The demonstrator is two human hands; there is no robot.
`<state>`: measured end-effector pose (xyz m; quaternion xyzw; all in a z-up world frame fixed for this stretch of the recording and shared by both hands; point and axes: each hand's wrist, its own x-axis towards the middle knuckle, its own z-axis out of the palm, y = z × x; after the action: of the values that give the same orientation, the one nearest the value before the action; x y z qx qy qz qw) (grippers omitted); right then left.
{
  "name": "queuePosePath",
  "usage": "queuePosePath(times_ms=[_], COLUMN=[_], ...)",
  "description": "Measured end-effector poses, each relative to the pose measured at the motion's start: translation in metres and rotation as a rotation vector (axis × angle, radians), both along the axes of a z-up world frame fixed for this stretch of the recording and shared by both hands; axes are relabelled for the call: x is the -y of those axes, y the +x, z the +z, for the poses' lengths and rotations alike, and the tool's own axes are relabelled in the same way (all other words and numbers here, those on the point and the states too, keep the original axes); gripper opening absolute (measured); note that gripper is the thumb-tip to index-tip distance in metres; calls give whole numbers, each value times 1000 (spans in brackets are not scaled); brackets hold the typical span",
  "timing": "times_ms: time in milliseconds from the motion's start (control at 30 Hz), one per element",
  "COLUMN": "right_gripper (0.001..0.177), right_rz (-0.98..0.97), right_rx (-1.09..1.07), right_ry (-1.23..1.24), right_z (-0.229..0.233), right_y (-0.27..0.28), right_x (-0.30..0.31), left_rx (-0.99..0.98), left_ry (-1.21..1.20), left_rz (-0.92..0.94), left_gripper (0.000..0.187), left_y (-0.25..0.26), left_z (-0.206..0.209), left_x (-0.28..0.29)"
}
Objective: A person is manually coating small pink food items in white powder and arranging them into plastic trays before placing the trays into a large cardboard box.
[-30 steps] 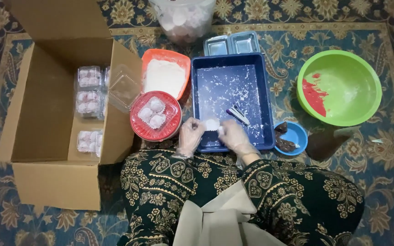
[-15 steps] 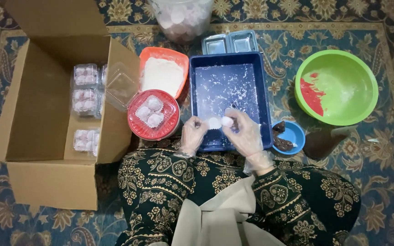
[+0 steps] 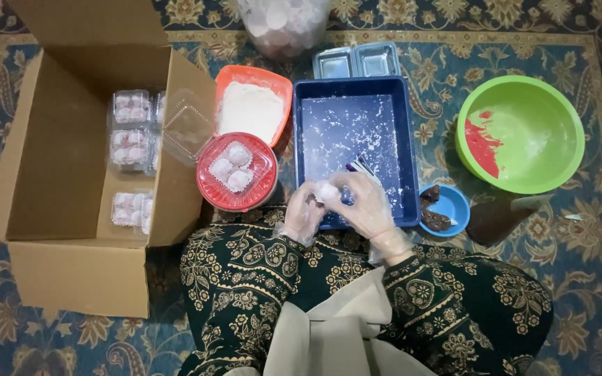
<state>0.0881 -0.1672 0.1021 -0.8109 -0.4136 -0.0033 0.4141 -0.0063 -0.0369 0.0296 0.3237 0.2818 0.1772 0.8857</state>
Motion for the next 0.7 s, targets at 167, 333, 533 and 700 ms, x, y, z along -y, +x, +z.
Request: queuePosePath(times_ms=[167, 333, 533, 700], right_gripper=[23, 21, 19, 36], right_rz=[-188, -265, -280, -34], right_rx=[-254, -140, -58, -131], right_ry=[-90, -272, -427, -295], right_z=[3, -38, -63, 8], right_y=[16, 46, 61, 32], right_x=[18, 35, 35, 15], left_rx=[189, 152, 33, -17], left_ry=[-851, -747, -621, -538], left_rz=[-139, -38, -39, -38], left_gripper=[28, 20, 24, 40], left_y=[11, 12, 26, 29], left_z=[5, -20, -26, -11], left_x=[-12, 9, 4, 14])
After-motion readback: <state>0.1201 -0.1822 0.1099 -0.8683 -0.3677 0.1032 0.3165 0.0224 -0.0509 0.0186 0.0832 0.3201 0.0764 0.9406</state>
